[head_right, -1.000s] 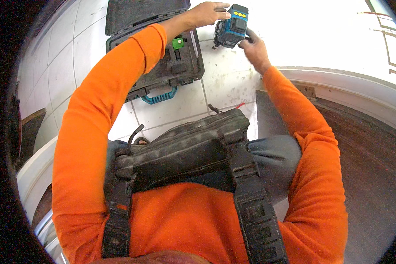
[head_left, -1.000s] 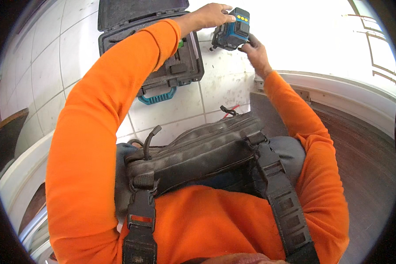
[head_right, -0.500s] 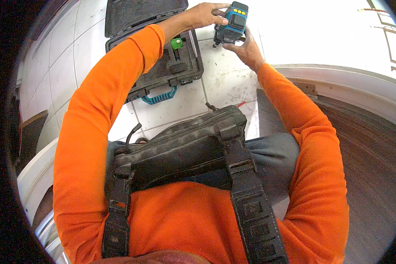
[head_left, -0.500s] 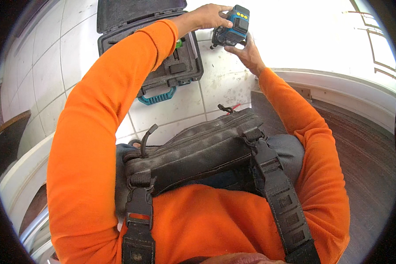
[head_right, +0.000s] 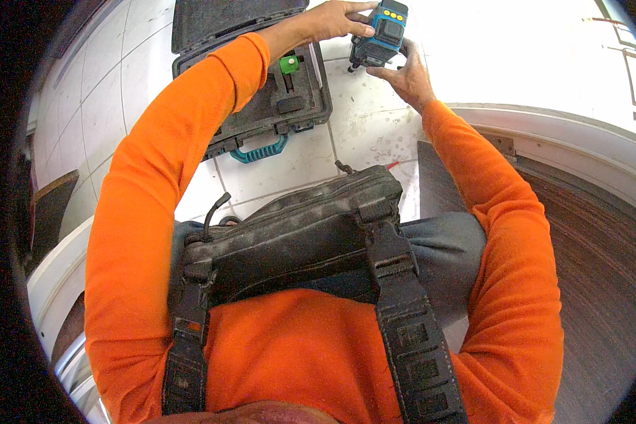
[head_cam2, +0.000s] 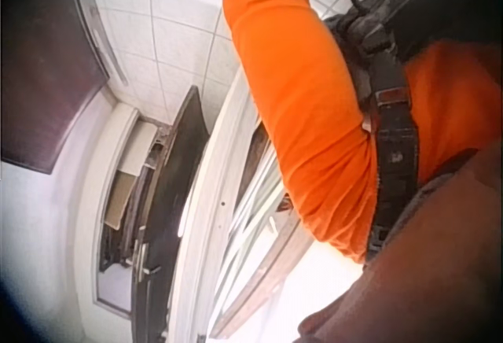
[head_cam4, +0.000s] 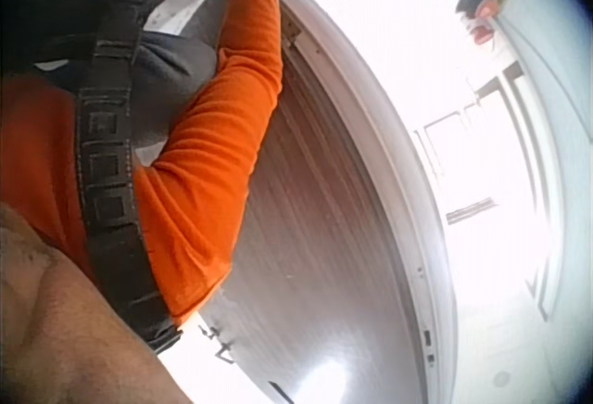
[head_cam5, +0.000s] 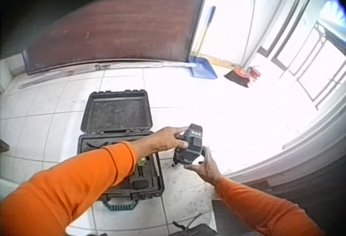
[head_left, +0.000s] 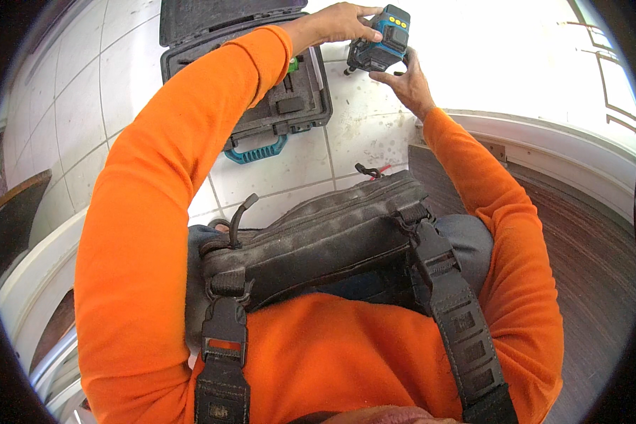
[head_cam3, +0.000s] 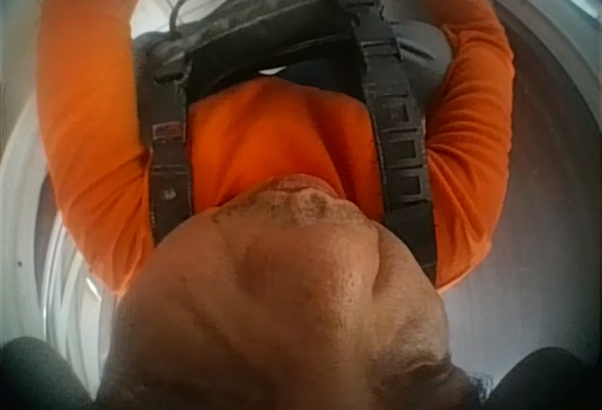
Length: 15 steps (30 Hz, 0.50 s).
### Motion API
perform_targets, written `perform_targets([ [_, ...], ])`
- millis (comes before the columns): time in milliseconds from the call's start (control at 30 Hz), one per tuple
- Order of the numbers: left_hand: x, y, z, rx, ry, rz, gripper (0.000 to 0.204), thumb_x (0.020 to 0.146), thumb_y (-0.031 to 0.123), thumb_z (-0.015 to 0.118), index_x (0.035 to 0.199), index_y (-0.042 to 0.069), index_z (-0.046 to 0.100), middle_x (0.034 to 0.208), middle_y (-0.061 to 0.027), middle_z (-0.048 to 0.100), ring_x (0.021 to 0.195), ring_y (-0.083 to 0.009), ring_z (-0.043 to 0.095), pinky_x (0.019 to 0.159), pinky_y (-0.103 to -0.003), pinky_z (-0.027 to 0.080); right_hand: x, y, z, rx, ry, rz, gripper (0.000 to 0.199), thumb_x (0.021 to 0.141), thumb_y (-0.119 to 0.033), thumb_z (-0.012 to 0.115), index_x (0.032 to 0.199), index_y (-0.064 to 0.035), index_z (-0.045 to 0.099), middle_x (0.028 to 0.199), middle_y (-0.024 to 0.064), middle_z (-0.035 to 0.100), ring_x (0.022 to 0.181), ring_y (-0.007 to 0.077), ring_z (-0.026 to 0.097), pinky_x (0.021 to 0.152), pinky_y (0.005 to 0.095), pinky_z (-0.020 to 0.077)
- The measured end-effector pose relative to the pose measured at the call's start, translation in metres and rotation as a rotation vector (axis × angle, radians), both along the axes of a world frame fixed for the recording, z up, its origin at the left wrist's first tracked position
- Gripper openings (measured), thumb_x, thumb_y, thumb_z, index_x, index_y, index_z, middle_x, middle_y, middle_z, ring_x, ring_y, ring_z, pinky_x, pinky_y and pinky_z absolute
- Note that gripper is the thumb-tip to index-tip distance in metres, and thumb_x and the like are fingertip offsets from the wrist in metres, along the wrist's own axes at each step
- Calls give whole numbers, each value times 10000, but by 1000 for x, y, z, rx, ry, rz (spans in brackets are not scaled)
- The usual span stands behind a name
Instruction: The person opens a hard case and removes a laser level and battery. They insert the battery into the laser level, attach a mounting bracket, and activate the device, which projects a green laser line. The person then closes the case.
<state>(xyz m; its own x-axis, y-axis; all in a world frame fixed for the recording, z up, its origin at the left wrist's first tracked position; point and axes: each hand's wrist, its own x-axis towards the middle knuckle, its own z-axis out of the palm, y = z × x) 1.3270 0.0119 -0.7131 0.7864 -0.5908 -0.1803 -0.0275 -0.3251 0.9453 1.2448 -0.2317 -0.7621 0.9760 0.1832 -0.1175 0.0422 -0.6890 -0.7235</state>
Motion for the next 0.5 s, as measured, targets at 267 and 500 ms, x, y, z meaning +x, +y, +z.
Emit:
perform_targets([
  [267, -9, -10, 28, 125, -162, -66, 1124, 682, 382, 916, 1556, 26, 307, 1455, -263, 517, 1347, -365, 511, 1124, -412, 425, 25, -35, 2, -238, -57, 222, 1032, 815, -191, 856, 1623, -154, 214, 1492, 196, 517, 1243, 341, 630, 1085, 509, 504],
  [500, -1, -20, 23, 117, -190, -184, 1067, 722, 195, 784, 1613, 78, 209, 1460, -237, 529, 1347, -352, 504, 1139, -397, 397, 79, -39, 14, -274, -192, 234, 757, 863, -258, 817, 1480, -26, 444, 1297, 210, 660, 1199, 348, 650, 1011, 424, 547],
])
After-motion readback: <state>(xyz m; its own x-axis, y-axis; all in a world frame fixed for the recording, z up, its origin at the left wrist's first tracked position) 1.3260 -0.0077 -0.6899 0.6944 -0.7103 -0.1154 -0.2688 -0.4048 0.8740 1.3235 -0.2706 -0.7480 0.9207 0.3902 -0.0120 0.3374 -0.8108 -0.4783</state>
